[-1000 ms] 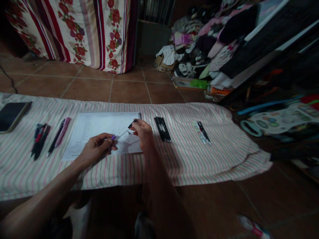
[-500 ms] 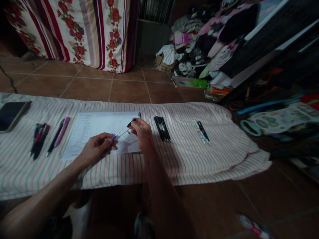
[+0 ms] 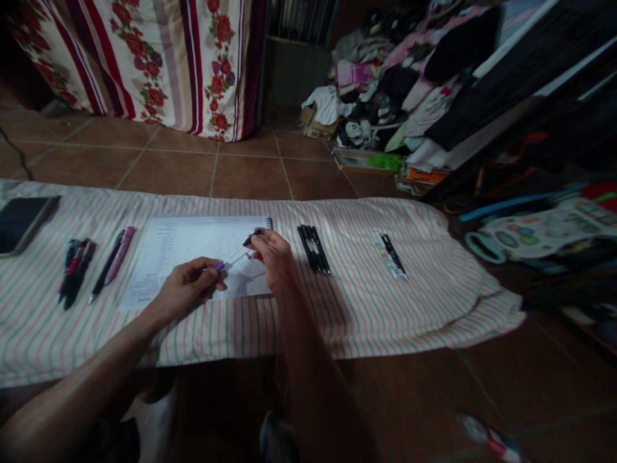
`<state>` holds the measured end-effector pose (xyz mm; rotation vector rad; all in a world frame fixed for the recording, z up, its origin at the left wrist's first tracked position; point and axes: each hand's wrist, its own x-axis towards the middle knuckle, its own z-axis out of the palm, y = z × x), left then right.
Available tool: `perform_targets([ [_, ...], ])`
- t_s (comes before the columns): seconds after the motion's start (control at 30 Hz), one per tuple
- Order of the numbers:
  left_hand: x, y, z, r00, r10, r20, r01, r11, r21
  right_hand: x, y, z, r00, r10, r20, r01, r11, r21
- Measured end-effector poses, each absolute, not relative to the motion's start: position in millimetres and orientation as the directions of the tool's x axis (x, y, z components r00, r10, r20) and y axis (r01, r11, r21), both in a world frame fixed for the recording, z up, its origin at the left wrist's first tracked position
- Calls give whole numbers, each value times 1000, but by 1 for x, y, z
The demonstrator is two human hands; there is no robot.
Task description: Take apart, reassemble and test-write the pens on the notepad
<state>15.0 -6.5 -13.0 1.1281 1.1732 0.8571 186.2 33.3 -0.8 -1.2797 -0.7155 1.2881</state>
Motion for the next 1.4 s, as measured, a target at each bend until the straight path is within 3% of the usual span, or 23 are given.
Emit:
perform_targets([
  [1.4, 15, -7, -12, 208, 943, -258, 40, 256, 966, 183, 30, 5, 178, 948, -263, -230, -219, -948],
])
